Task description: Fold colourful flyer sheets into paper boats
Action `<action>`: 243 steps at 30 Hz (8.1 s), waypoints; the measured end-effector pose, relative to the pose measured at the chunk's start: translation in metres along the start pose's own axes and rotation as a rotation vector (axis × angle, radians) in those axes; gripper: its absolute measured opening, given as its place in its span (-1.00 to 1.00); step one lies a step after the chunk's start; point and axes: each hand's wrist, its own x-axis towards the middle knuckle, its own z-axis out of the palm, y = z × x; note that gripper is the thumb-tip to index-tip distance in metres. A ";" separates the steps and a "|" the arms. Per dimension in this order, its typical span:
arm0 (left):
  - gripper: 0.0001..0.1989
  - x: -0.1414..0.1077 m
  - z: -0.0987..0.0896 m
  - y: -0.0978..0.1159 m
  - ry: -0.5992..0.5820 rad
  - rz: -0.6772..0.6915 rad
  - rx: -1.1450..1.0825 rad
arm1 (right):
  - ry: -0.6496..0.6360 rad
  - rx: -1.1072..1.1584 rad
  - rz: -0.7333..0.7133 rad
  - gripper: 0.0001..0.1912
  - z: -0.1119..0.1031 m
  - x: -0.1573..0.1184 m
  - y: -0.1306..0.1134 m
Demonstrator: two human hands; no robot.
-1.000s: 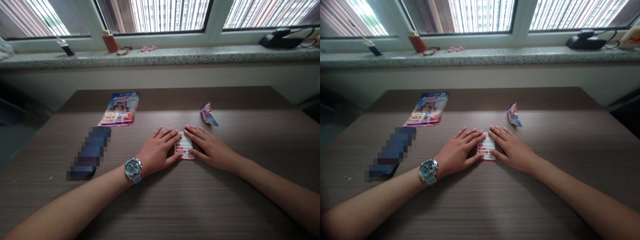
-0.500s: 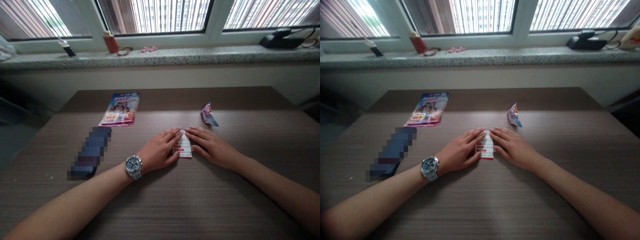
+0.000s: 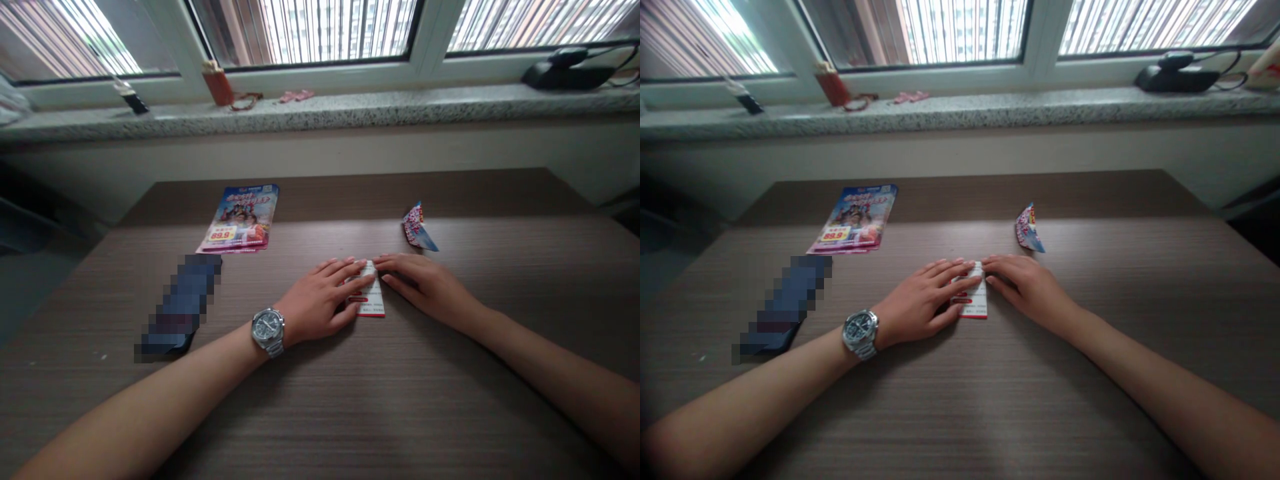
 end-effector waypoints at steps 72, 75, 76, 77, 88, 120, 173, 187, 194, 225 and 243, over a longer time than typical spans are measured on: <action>-0.51 -0.001 0.002 -0.001 0.144 -0.096 0.074 | -0.063 -0.273 -0.100 -0.57 0.008 -0.023 -0.021; -0.54 0.000 -0.001 -0.004 0.159 -0.080 0.062 | -0.077 -0.260 -0.106 -0.56 0.005 -0.021 -0.017; -0.55 0.000 -0.002 -0.006 0.160 -0.060 0.054 | -0.078 -0.249 -0.110 -0.57 0.003 -0.020 -0.015; -0.56 0.000 -0.002 -0.007 0.161 -0.036 0.045 | -0.079 -0.239 -0.115 -0.57 0.002 -0.019 -0.014; -0.52 0.000 -0.003 0.000 0.060 -0.012 0.118 | -0.013 -0.240 -0.113 -0.56 0.000 -0.018 -0.008; -0.53 -0.001 -0.006 0.010 0.007 0.134 0.106 | 0.001 -0.065 -0.016 -0.61 0.007 -0.016 0.001; -0.47 0.004 0.001 0.007 0.172 -0.050 0.055 | 0.063 0.011 -0.153 -0.94 0.001 -0.019 -0.006; -0.59 0.002 0.001 0.003 0.156 0.044 0.083 | -0.013 -0.042 -0.236 -0.74 0.004 -0.017 -0.006; -0.67 0.002 -0.001 0.002 0.341 0.022 -0.007 | -0.026 -0.047 -0.246 -0.70 0.007 -0.020 -0.001; -0.58 -0.002 0.001 -0.006 0.200 -0.042 0.077 | 0.035 -0.106 -0.216 -0.63 0.000 -0.018 -0.001; -0.64 -0.001 -0.002 0.000 0.138 0.096 0.031 | 0.024 0.015 -0.150 -0.76 -0.001 -0.016 0.001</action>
